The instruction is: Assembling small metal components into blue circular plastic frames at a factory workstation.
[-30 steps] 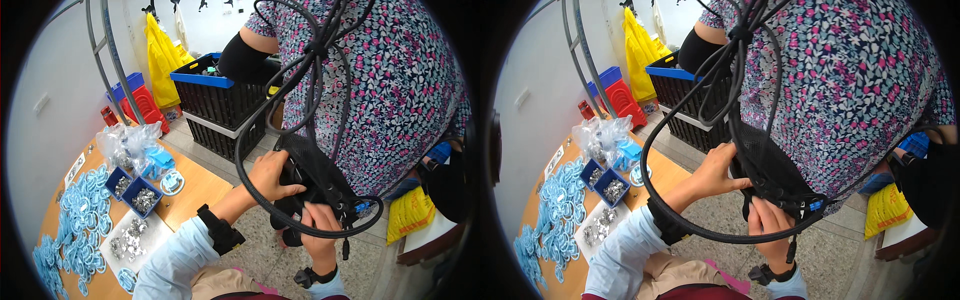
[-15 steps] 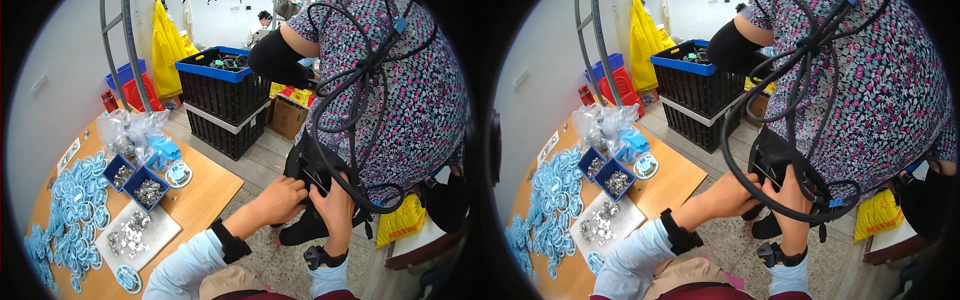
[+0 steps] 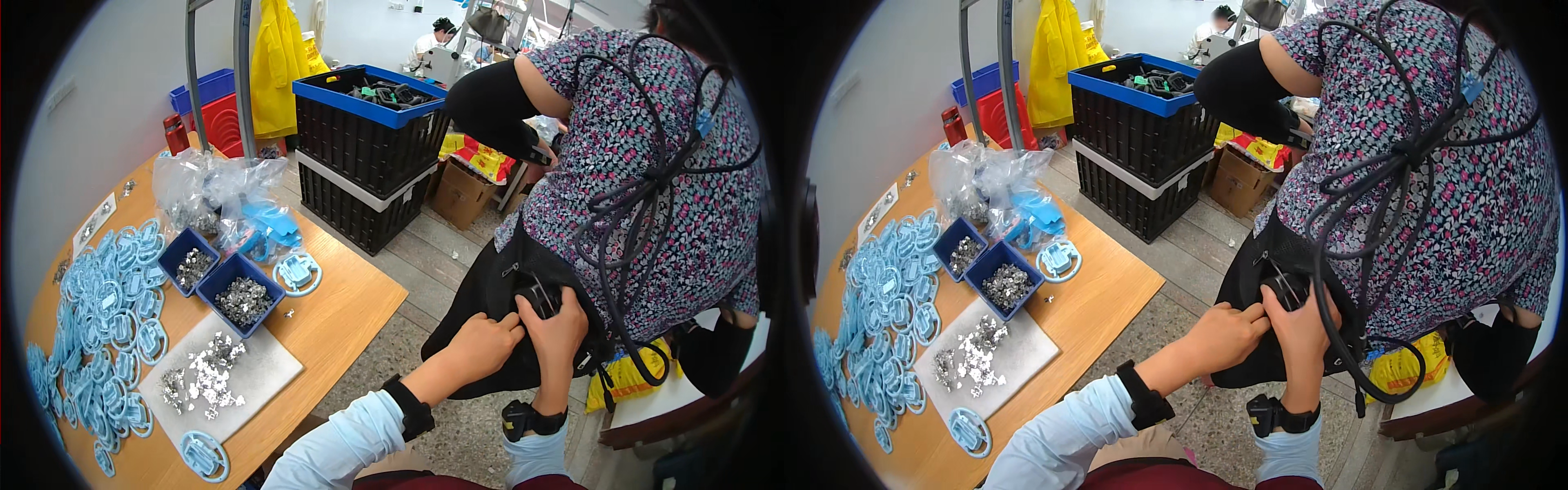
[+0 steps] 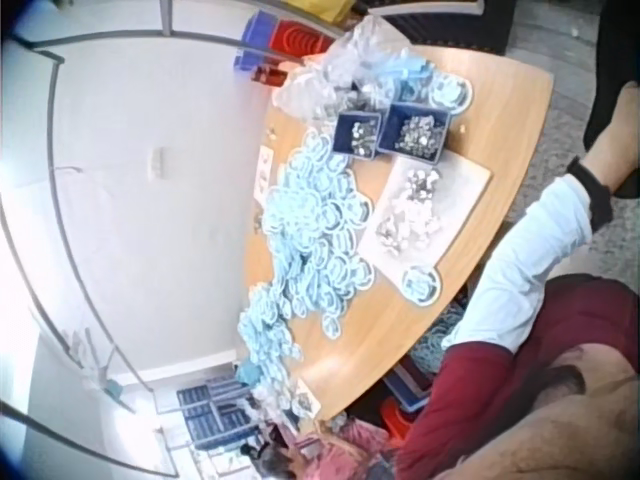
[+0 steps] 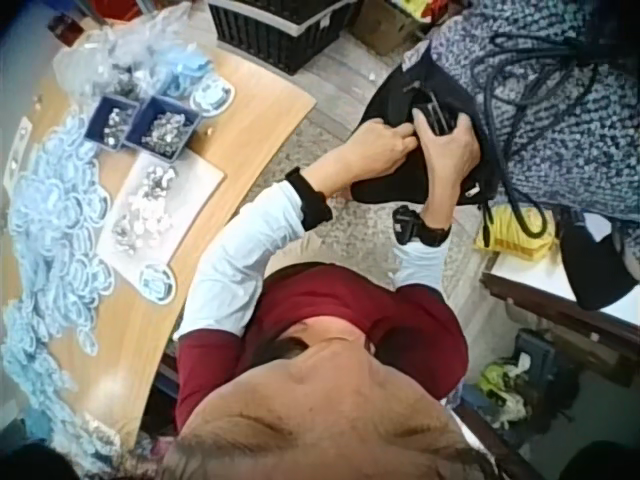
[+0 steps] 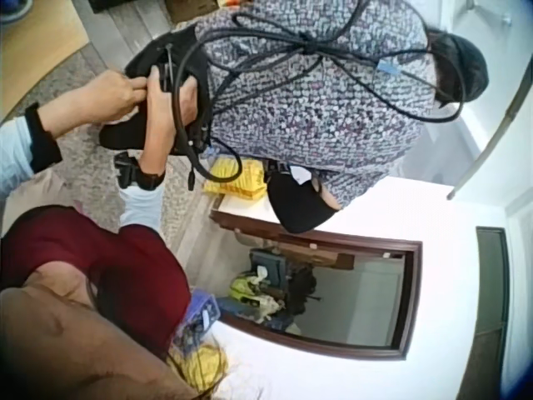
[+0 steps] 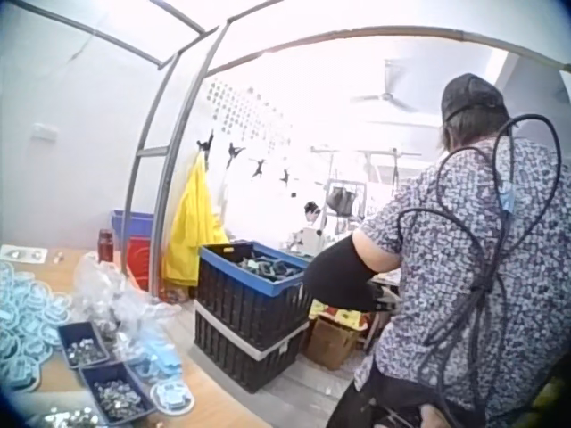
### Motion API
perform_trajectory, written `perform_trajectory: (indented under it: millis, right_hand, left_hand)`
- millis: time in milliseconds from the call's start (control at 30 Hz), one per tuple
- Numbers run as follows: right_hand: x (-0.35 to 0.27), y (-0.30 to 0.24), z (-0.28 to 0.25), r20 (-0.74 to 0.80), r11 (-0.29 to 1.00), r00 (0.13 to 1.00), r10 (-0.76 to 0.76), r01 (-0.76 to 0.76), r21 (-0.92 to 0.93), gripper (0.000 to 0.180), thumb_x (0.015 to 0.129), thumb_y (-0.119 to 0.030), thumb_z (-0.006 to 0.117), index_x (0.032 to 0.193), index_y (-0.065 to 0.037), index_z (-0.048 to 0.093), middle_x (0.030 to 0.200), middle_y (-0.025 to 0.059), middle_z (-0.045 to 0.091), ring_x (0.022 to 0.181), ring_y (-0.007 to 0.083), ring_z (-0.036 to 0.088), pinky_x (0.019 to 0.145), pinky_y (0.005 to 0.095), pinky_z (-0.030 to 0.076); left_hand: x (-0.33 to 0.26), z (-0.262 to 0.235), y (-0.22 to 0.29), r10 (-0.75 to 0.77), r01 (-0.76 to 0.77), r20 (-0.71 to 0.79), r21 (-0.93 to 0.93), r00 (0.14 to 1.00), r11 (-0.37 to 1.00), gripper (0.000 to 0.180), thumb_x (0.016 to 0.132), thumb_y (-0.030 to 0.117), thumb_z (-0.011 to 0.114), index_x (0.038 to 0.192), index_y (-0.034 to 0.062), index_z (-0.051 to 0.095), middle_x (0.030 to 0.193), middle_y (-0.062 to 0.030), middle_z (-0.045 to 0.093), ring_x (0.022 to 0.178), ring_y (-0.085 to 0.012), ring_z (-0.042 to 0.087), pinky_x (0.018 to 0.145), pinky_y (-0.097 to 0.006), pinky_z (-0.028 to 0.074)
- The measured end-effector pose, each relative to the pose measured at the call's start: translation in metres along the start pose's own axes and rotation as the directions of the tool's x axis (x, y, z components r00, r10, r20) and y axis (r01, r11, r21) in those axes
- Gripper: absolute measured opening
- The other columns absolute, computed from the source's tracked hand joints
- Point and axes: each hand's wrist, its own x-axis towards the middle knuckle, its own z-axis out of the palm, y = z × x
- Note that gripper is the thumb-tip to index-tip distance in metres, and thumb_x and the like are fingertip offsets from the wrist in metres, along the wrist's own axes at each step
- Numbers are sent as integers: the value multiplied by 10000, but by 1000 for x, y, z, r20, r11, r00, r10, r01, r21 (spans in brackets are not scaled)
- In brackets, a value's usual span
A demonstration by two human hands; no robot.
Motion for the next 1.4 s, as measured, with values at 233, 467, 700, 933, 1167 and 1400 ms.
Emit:
perform_trajectory:
  millis: [233, 467, 700, 933, 1167, 1400]
  right_hand:
    - [-27, 7, -10, -310, 947, 950, -36, 131, 293, 545, 672, -114, 788, 1119, 60, 530, 999, 110, 600, 870, 163, 575, 788, 292, 471]
    - [-32, 30, -6, -414, 895, 903, 111, 90, 437, 556, 705, -91, 766, 1164, 71, 496, 1076, 109, 560, 954, 167, 548, 856, 278, 437]
    - [-32, 24, -11, -367, 844, 914, 171, 56, 533, 574, 708, -99, 763, 1181, 64, 481, 1087, 108, 549, 964, 164, 541, 862, 274, 432]
    - [-21, 23, -21, -325, 793, 922, 213, 31, 608, 526, 691, -39, 742, 1151, 49, 503, 1035, 90, 572, 908, 142, 564, 818, 263, 456]
    - [-21, 28, -23, -313, 821, 934, 175, 37, 570, 547, 707, -23, 727, 1190, 74, 489, 1065, 112, 576, 926, 164, 573, 865, 292, 451]
    - [-33, 37, -32, -310, 834, 944, 116, 77, 546, 642, 675, -75, 731, 1239, 54, 453, 1130, 128, 541, 993, 185, 560, 895, 297, 440]
  left_hand:
    - [2, -9, -2, 2, -1, 5, -52, 1000, 999, 224, 744, 149, 625, 945, 64, 571, 847, -59, 540, 653, -198, 621, 603, -324, 433]
    - [0, -1, 0, -11, 3, -43, -177, 999, 984, 285, 733, 109, 632, 997, 60, 536, 937, -77, 578, 694, -233, 634, 593, -338, 476]
    - [-6, -2, -9, 33, -49, -50, -346, 998, 937, 313, 708, 46, 623, 998, 49, 505, 1023, -110, 578, 691, -286, 623, 584, -357, 505]
    - [-13, 3, -4, 90, -117, -100, -317, 991, 941, 257, 721, 67, 614, 948, 48, 496, 1070, -148, 584, 712, -261, 642, 589, -334, 519]
    - [-8, 1, -8, 192, -188, 17, -130, 981, 973, 327, 683, 112, 656, 982, 68, 530, 1037, -117, 608, 644, -194, 635, 564, -296, 491]
    - [-13, -7, 0, 208, -208, -18, -125, 978, 970, 316, 701, 144, 648, 987, 59, 545, 1027, -123, 618, 632, -186, 637, 553, -286, 488]
